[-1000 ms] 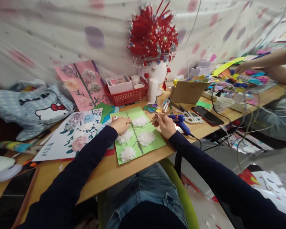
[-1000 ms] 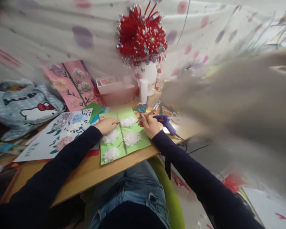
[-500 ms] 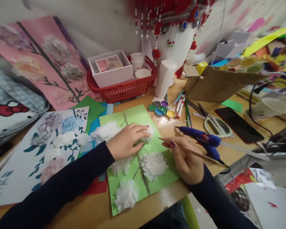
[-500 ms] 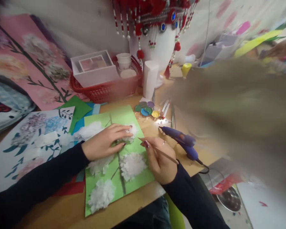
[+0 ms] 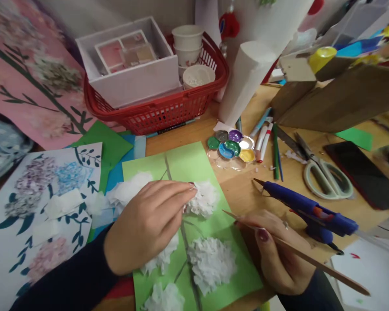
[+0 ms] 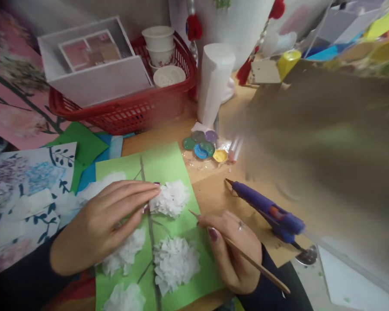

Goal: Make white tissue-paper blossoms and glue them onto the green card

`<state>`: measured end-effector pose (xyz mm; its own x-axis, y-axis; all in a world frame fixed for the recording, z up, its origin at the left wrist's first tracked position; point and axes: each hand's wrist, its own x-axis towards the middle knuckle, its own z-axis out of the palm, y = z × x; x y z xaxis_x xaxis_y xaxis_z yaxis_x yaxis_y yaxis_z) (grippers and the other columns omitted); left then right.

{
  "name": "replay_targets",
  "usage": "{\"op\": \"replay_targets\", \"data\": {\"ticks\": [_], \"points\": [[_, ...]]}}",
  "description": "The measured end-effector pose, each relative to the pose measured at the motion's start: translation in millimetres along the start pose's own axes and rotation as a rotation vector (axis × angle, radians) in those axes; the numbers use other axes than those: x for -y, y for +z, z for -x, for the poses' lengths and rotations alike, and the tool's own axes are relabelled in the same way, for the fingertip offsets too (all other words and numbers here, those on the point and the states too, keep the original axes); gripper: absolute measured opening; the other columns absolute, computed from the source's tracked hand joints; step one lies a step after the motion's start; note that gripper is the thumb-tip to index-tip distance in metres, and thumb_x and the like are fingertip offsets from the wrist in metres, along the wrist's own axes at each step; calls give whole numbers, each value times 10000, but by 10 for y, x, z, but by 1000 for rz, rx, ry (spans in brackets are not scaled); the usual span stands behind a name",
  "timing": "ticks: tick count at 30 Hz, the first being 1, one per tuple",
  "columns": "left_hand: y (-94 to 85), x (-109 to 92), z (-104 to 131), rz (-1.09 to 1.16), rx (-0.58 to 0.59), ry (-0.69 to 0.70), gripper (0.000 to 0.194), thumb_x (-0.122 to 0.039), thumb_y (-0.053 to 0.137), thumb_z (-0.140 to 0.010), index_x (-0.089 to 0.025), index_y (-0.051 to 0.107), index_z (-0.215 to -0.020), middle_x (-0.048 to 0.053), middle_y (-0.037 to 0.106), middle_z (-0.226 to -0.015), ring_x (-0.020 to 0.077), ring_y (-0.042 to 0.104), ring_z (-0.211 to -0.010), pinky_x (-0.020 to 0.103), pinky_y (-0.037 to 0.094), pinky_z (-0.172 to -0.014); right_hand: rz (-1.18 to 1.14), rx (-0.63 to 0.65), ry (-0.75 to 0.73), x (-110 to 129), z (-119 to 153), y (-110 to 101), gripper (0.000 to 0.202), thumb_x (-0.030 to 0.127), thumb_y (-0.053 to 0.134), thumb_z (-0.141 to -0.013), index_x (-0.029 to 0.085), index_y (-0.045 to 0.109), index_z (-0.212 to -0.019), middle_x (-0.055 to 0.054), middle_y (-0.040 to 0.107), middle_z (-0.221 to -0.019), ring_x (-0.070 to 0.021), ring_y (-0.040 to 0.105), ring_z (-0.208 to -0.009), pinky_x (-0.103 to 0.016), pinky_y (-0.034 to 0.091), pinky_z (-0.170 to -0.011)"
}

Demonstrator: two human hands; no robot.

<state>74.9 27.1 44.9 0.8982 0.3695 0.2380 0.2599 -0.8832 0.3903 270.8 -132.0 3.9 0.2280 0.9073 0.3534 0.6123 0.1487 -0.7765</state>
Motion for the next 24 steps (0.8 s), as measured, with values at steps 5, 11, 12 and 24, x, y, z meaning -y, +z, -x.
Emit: {"op": "replay_targets", "data": {"ticks": [5, 11, 12, 24], "points": [[-10, -42, 153, 17, 12, 70, 216, -153, 522, -805, -230, 643, -966, -2, 699, -958, 149, 622, -916, 362, 490, -902, -36, -22, 60, -70, 27, -3, 260, 132, 434, -841, 215, 607, -1017, -66, 656, -773, -211, 633, -706, -335, 505, -603], [27, 66, 190, 37, -17, -53, 301, -171, 524, -799, -191, 596, -1090, 76, 641, -1107, 203, 571, -1041, 405, 487, -913, 38, 126, 10, 16, -143, -116, 309, 134, 457, -828, 222, 570, -1101, -89, 667, -820, -217, 642, -741, -318, 512, -596], [60, 80, 177, 27, 6, -40, 331, -190, 521, -809, -180, 574, -1136, 101, 605, -1174, 224, 541, -1094, 419, 483, -919, 57, 157, 10, 46, -206, -130, 324, 138, 468, -823, 226, 561, -1121, -93, 668, -829, -220, 642, -753, -320, 515, -598], [248, 85, 130, 27, 95, -17, 415, -414, 478, -844, -228, 556, -1206, 58, 570, -1262, 275, 489, -1165, 473, 465, -941, 106, 126, 111, 95, -454, 147, 332, 72, 470, -796, 224, 592, -1064, -63, 636, -732, -187, 595, -629, -321, 477, -533]]}}
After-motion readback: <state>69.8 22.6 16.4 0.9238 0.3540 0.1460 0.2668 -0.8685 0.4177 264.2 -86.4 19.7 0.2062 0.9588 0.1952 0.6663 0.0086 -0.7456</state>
